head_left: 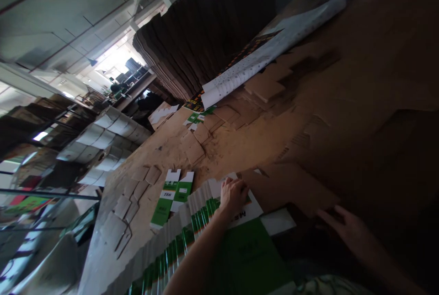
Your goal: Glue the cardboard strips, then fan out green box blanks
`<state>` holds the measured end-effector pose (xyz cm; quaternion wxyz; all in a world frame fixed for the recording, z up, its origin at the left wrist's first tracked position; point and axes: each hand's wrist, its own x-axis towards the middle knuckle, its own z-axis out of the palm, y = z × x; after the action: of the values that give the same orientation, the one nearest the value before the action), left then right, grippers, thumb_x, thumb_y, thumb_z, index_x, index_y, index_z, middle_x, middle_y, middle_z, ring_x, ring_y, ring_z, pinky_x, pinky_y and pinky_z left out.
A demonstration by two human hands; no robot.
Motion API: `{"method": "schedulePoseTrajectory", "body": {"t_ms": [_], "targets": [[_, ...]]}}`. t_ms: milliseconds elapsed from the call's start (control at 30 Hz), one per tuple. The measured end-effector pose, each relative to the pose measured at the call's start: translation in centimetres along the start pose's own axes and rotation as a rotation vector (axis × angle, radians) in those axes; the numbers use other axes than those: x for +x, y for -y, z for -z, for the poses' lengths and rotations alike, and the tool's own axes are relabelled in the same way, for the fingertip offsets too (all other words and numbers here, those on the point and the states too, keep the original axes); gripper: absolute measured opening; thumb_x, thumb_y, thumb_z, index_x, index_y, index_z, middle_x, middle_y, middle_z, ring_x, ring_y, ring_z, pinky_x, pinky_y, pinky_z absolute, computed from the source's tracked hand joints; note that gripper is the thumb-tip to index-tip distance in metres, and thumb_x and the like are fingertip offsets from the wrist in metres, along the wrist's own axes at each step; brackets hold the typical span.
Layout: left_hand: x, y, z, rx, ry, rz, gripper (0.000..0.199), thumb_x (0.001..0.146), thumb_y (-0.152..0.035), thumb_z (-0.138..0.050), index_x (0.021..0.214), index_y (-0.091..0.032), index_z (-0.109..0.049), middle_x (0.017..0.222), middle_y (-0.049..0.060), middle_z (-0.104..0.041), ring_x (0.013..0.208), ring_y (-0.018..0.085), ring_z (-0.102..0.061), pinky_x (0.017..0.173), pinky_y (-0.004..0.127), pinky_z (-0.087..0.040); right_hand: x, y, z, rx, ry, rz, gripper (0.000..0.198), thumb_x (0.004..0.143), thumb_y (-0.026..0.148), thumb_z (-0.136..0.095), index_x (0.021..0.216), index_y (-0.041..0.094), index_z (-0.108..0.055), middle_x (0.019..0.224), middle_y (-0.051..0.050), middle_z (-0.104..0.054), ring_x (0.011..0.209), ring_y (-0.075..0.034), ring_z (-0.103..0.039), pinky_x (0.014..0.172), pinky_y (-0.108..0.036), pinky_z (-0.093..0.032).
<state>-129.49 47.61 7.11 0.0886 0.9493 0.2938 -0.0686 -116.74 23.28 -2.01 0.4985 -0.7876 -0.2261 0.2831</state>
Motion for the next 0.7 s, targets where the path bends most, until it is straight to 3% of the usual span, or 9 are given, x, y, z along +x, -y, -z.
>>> {"method": "schedulePoseTrajectory", "body": {"t_ms": [100, 200, 300, 433, 567, 700], "targets": [[0.1, 0.1, 0.3, -0.008, 0.012, 0.054, 0.031, 0.099, -0.03, -0.036, 0.107, -0.026, -0.065, 0.104, 0.001, -0.072, 0.098, 0.021, -0.059, 0.089, 0.033, -0.042, -0.1, 0.5, -0.6, -0.045, -0.024, 0.101, 0.039, 0.08, 0.055, -0.049, 0.08, 0.024, -0.071, 0.082, -0.01, -0.077, 0.082, -0.032, -0.073, 0.074, -0.04, -0.059], [0.2, 0.2, 0.1, -0.032, 0.027, 0.09, 0.042, 0.102, -0.031, -0.024, 0.116, -0.025, -0.063, 0.104, 0.002, -0.072, 0.099, 0.021, -0.061, 0.089, 0.034, -0.042, -0.1, -0.2, -3.6, -0.043, 0.189, 0.332, 0.047, 0.087, 0.052, -0.044, 0.105, 0.022, -0.074, 0.117, -0.013, -0.071, 0.11, -0.03, -0.066, 0.095, -0.042, -0.052], [0.1, 0.3, -0.2, -0.028, 0.05, 0.063, 0.035, 0.096, -0.042, -0.041, 0.116, -0.027, -0.066, 0.11, 0.001, -0.07, 0.105, 0.023, -0.059, 0.092, 0.036, -0.042, 0.2, -2.7, -6.9, -0.07, 0.29, 0.448, 0.052, 0.092, 0.053, -0.038, 0.12, 0.023, -0.069, 0.136, -0.014, -0.059, 0.125, -0.029, -0.055, 0.102, -0.045, -0.046], [-0.2, 0.3, -0.4, 0.03, 0.073, 0.022, 0.037, 0.083, -0.046, -0.062, 0.116, -0.031, -0.066, 0.114, 0.0, -0.067, 0.107, 0.024, -0.055, 0.094, 0.038, -0.04, 0.7, -5.2, -8.8, -0.169, 0.275, 0.528, 0.048, 0.094, 0.051, -0.037, 0.122, 0.028, -0.068, 0.137, -0.012, -0.059, 0.127, -0.029, -0.053, 0.102, -0.046, -0.046], [-0.3, 0.4, -0.5, 0.048, 0.077, 0.009, 0.039, 0.083, -0.045, -0.063, 0.12, -0.031, -0.064, 0.115, 0.002, -0.065, 0.108, 0.025, -0.054, 0.094, 0.039, -0.04, 1.7, -5.3, -5.8, -0.369, 0.231, 0.645, 0.04, 0.091, 0.035, -0.042, 0.124, 0.034, -0.065, 0.138, -0.008, -0.058, 0.127, -0.03, -0.053, 0.099, -0.05, -0.048], [-0.2, 0.5, -0.6, 0.031, 0.055, 0.002, 0.044, 0.082, -0.041, -0.066, 0.124, -0.031, -0.059, 0.113, 0.002, -0.065, 0.107, 0.026, -0.054, 0.093, 0.041, -0.04, 3.2, -5.8, -0.5, -0.652, -0.096, 0.606, 0.057, 0.077, 0.022, -0.048, 0.132, 0.034, -0.058, 0.145, -0.013, -0.049, 0.133, -0.042, -0.041, 0.098, -0.068, -0.038]]}}
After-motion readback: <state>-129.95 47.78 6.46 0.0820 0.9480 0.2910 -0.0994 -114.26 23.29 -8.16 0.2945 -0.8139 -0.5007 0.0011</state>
